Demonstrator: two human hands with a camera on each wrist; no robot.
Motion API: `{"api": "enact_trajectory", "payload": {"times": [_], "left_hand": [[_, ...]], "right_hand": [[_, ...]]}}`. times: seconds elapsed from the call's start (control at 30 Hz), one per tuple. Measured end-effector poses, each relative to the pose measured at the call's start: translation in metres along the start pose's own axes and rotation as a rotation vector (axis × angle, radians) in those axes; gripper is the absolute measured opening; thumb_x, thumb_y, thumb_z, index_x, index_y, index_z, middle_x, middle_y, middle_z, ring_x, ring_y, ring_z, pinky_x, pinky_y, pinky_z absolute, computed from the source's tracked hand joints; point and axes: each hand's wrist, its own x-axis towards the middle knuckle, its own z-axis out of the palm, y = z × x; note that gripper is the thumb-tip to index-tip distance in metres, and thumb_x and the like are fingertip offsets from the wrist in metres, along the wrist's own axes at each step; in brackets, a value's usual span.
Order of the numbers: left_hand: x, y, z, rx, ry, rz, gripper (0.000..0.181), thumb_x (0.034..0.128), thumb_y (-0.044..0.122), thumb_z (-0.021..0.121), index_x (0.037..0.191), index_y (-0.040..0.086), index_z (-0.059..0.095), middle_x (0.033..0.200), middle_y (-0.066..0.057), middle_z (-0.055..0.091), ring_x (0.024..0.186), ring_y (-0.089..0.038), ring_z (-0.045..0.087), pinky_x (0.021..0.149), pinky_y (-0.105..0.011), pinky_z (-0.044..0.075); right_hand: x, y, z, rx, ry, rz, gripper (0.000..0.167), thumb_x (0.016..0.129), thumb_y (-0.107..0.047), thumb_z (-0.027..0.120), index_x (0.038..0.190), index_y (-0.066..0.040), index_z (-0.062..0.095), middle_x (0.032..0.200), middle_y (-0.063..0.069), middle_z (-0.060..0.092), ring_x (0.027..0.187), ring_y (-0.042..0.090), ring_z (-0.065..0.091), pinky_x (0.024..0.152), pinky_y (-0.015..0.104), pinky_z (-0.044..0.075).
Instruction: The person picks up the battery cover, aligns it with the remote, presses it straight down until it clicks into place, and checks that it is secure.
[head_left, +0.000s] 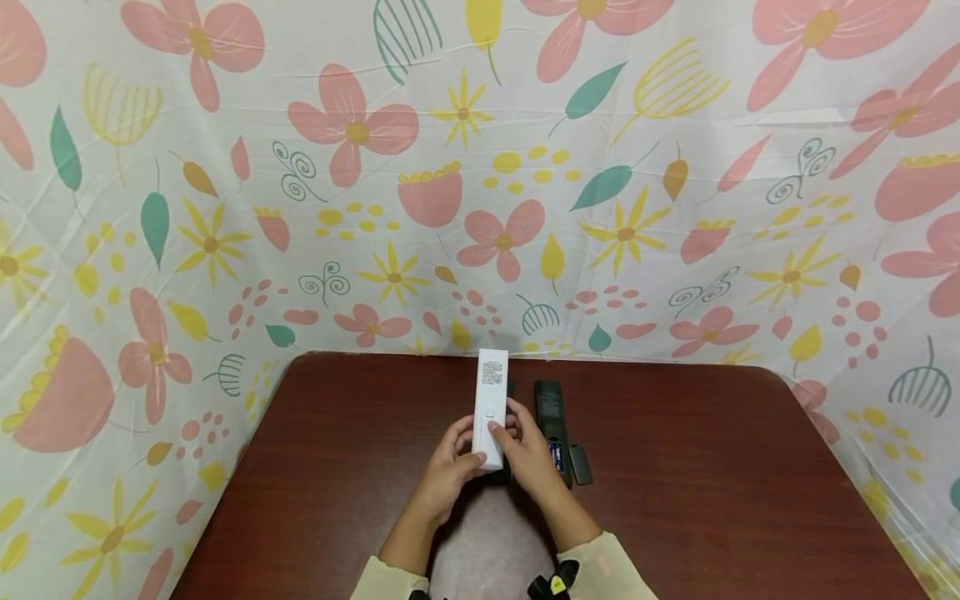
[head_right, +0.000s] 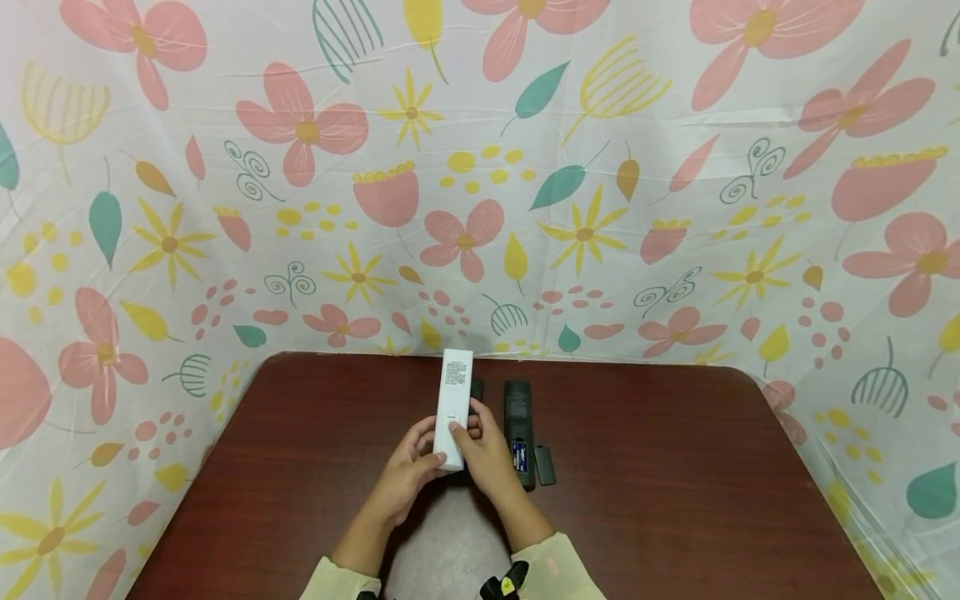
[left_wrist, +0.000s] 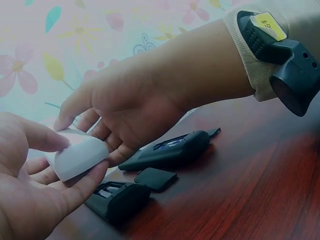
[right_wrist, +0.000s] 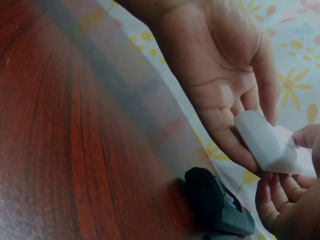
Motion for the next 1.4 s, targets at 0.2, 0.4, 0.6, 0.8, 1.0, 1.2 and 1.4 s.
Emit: {"api": "enact_trajectory", "payload": {"times": [0.2,0.4,0.6,0.8,1.0,1.2,1.4], "left_hand": [[-0.0003,0.001,0.0012,0.006,-0.006,-0.005,0.066,0.0963,-0.001,0.055,0.156,0.006,0.028,0.149,-0.025,0.046,0.111,-0.02,0.064,0.09,-0.032,0.056],[-0.0015,0.0013,0.0016,0.021,-0.017,0.007,0.065,0.0967,0.0,0.055,0.156,0.006,0.028,0.148,-0.025,0.046,0.112,-0.02,0.064,0.091,-0.032,0.056],[-0.0015,0.0012,0.002,0.033,-0.022,0.007,0.065,0.0965,0.0,0.055,0.156,0.006,0.028,0.147,-0.025,0.047,0.111,-0.018,0.065,0.091,-0.031,0.056],[-0.0016,0.0018,0.0021,0.038,-0.023,0.005,0.066,0.0967,-0.001,0.055,0.156,0.006,0.028,0.147,-0.024,0.047,0.112,-0.019,0.065,0.091,-0.031,0.057],[-0.0017,0.0025,0.0024,0.032,-0.025,0.007,0.065,0.0969,0.0,0.055,0.156,0.006,0.028,0.147,-0.025,0.047,0.113,-0.021,0.064,0.092,-0.034,0.057],[-0.002,0.0019,0.0017,0.034,-0.027,0.005,0.065,0.0965,-0.001,0.055,0.156,0.006,0.028,0.147,-0.024,0.047,0.113,-0.021,0.064,0.092,-0.033,0.056],[-0.0011,-0.0004,0.0008,0.041,-0.026,-0.001,0.066,0.0964,-0.001,0.055,0.156,0.008,0.028,0.147,-0.022,0.048,0.113,-0.021,0.065,0.091,-0.032,0.056]], "right_hand": [[-0.0028,-0.004,0.0003,0.046,0.003,-0.002,0.057,0.102,-0.023,0.061,0.153,-0.01,0.039,0.115,0.017,0.065,0.095,0.017,0.06,0.076,0.026,0.052],[-0.0031,-0.0013,0.001,0.07,0.014,-0.026,0.057,0.101,-0.021,0.062,0.152,-0.008,0.04,0.114,0.018,0.064,0.093,0.016,0.061,0.076,0.026,0.052],[-0.0038,-0.003,0.0008,0.081,0.02,-0.021,0.057,0.101,-0.019,0.062,0.152,-0.007,0.04,0.115,0.019,0.064,0.093,0.016,0.06,0.075,0.026,0.052],[-0.0034,-0.003,0.0005,0.096,0.021,-0.015,0.056,0.101,-0.019,0.063,0.151,-0.008,0.041,0.114,0.019,0.064,0.093,0.016,0.06,0.077,0.025,0.052],[-0.0036,-0.0023,0.0005,0.094,0.028,-0.012,0.055,0.1,-0.02,0.063,0.151,-0.01,0.042,0.113,0.016,0.065,0.093,0.015,0.06,0.076,0.026,0.052],[-0.0024,-0.0009,0.0008,0.092,0.032,-0.004,0.054,0.1,-0.018,0.064,0.149,-0.011,0.043,0.113,0.018,0.065,0.093,0.016,0.06,0.076,0.026,0.051],[-0.0026,-0.0005,0.0008,0.087,0.032,-0.007,0.055,0.1,-0.016,0.063,0.15,-0.009,0.042,0.113,0.018,0.065,0.092,0.016,0.06,0.076,0.027,0.051]]}}
